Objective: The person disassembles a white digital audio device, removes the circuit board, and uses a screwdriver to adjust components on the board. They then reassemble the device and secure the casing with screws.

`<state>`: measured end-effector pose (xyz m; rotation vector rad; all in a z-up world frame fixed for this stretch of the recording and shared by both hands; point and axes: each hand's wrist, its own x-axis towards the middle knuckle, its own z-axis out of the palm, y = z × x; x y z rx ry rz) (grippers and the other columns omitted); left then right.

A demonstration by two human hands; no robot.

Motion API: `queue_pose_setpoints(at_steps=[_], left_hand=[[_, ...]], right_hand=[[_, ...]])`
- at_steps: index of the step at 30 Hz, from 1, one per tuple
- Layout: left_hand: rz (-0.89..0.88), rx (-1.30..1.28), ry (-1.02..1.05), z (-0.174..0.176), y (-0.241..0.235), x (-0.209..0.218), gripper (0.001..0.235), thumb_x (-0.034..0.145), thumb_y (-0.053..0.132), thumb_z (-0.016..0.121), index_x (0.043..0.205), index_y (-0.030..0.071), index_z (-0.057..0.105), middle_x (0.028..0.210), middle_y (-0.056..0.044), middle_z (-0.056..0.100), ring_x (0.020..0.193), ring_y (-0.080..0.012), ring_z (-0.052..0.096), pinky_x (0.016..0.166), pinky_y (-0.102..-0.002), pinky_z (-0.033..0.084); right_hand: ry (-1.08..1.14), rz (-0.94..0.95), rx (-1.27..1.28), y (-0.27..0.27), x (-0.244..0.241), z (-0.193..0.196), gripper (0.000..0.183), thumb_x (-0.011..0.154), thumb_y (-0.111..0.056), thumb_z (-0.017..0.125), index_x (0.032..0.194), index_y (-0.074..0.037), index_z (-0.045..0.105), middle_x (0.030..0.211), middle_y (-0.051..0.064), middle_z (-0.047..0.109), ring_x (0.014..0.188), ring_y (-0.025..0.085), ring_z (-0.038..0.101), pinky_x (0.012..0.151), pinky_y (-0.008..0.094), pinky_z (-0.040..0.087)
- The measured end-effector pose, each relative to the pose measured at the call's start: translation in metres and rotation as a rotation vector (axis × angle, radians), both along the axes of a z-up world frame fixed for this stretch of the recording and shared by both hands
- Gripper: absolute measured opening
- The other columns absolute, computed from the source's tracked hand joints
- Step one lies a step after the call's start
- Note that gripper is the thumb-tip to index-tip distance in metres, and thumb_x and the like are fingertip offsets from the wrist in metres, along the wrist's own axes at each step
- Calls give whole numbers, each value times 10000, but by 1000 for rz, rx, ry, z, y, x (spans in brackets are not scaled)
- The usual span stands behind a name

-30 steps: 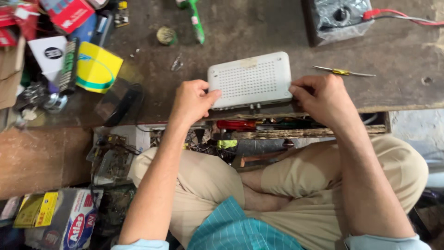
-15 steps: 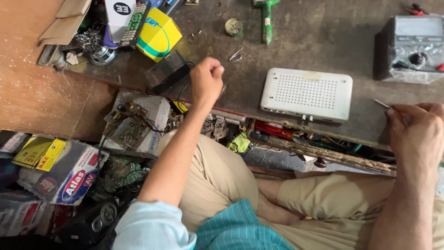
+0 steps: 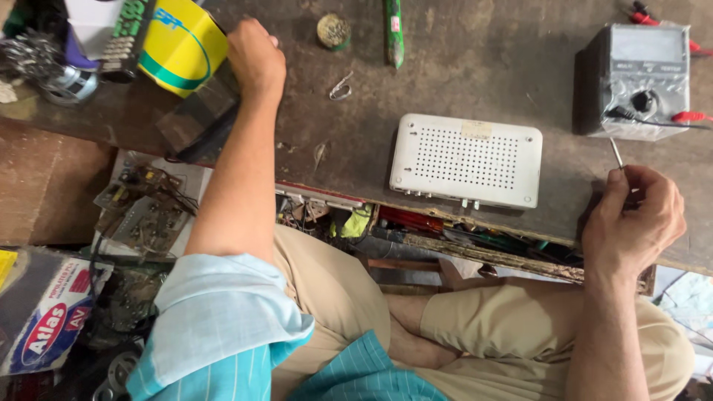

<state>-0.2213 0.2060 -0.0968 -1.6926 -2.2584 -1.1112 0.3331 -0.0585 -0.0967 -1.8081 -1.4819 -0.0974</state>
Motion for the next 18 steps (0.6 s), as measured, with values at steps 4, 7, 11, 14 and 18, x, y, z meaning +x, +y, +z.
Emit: queue_pose_setpoints(at_steps=[4, 7, 11, 14, 18], left_hand=[[-1, -75, 69, 5, 2, -6, 120, 814, 44, 782, 909, 18, 714, 882, -228, 736, 866, -420, 728, 743, -476, 600], [-30, -106, 111, 13, 2, -3, 201, 801, 71, 773, 962, -17, 692, 901, -267, 719, 857, -468, 705, 725, -521, 586], [-41, -251, 174, 21, 6, -3, 247, 874, 167, 715, 1000, -44, 691, 983, -314, 706, 927, -484, 689, 788, -521, 574], [-83, -378, 215, 29, 10, -7, 308, 911, 232, 696, 997, -64, 699, 1022, -340, 691, 967, -473, 687, 828, -499, 570], [-85, -566, 242, 36, 7, -6, 330, 950, 220, 685, 1094, -77, 691, 1134, -361, 662, 1070, -485, 659, 900, -517, 550]], right_hand=[[4, 18, -2, -1, -6, 7, 46, 1045, -56, 671, 1073, -19, 666, 1036, 86, 647, 923, 239, 581, 933, 402, 477], [26, 26, 5, 1, -9, 14, 53, 1037, -57, 676, 1068, -14, 670, 1033, 96, 661, 916, 243, 595, 897, 401, 492], [-8, 19, 11, 2, -13, 20, 45, 1016, -46, 684, 1049, -18, 678, 1042, 113, 688, 939, 259, 627, 905, 424, 503], [12, 13, 11, 3, -15, 23, 42, 1009, -42, 685, 1047, -26, 686, 1030, 117, 694, 944, 262, 635, 919, 429, 510], [27, 20, 18, 3, -14, 23, 53, 1031, -39, 705, 1080, -21, 701, 1038, 120, 706, 976, 279, 644, 938, 434, 511]])
